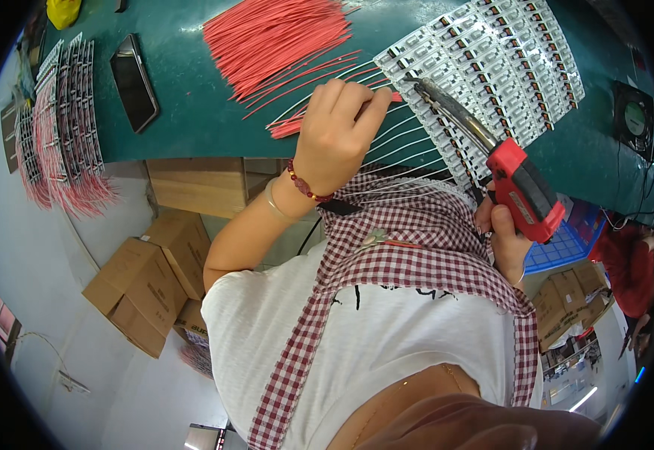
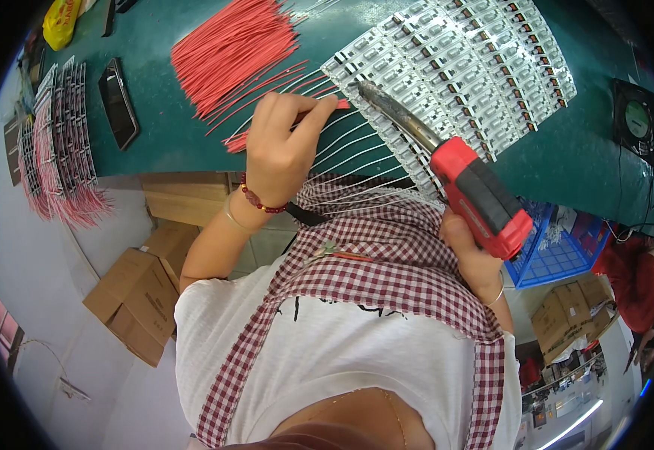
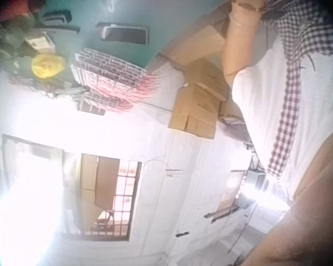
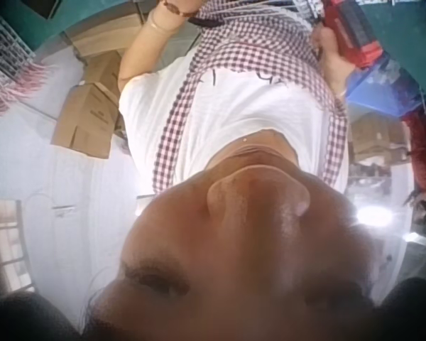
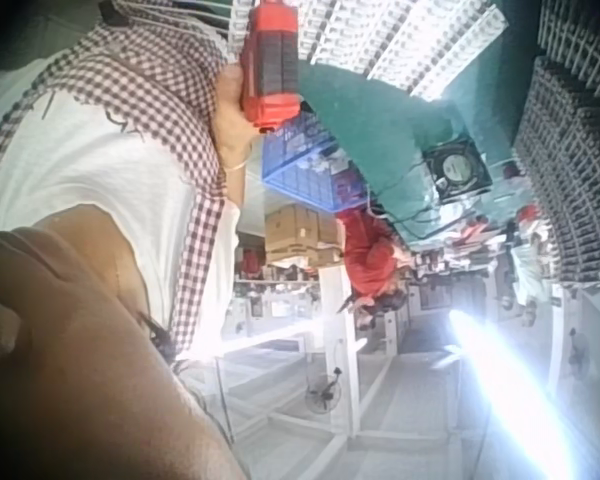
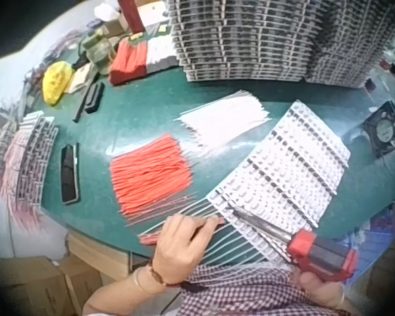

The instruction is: The person uses a soldering iron to attach red and white wires to a grid of electronic components on a workbench. They repeatedly pick up individual wires, position them against the component grid, and apply the soldering iron to secure the connections.

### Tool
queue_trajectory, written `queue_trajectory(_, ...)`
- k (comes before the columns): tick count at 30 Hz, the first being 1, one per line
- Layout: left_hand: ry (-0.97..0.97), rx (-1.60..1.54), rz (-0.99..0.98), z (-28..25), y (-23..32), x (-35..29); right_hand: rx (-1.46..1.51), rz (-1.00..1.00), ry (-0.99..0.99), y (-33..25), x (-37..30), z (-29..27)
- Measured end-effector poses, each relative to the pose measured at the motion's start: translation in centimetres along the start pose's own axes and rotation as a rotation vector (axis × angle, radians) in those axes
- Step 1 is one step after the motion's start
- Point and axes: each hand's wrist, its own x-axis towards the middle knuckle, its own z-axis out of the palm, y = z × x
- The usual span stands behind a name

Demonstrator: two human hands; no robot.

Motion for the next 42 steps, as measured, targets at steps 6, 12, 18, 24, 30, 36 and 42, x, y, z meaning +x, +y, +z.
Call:
queue_trajectory(6, -0.035, 0.004, -0.008, 0.5, 0.1, -0.1, -0.099, 0.027, -0.029, 0.5, -0.2, -0.3)
queue_trajectory(12, -0.029, 0.024, -0.010, 0.5, 0.2, -0.2, -0.241, 0.004, -0.057, 1.3, -0.2, -0.8)
queue_trajectory(18, -0.019, 0.026, -0.009, 0.5, 0.2, -0.2, -0.117, -0.044, -0.014, 1.4, -0.5, -0.8)
queue_trajectory(24, -0.020, 0.031, -0.020, 0.7, 0.4, -0.1, -0.058, -0.016, -0.009, 0.6, -0.3, -0.5)
queue_trajectory(30, 0.032, 0.023, -0.056, 0.1, 0.3, 0.2, 0.010, 0.007, -0.020, 0.1, 0.1, -0.3)
queue_trajectory(36, 0.055, 0.023, -0.137, 0.0, -0.3, 0.1, 0.053, 0.042, -0.022, -0.5, 0.3, 0.2)
queue_trajectory(42, 0.051, -0.003, -0.169, -0.6, -0.2, -0.1, 0.087, 0.043, -0.020, -0.9, 0.7, 0.3)
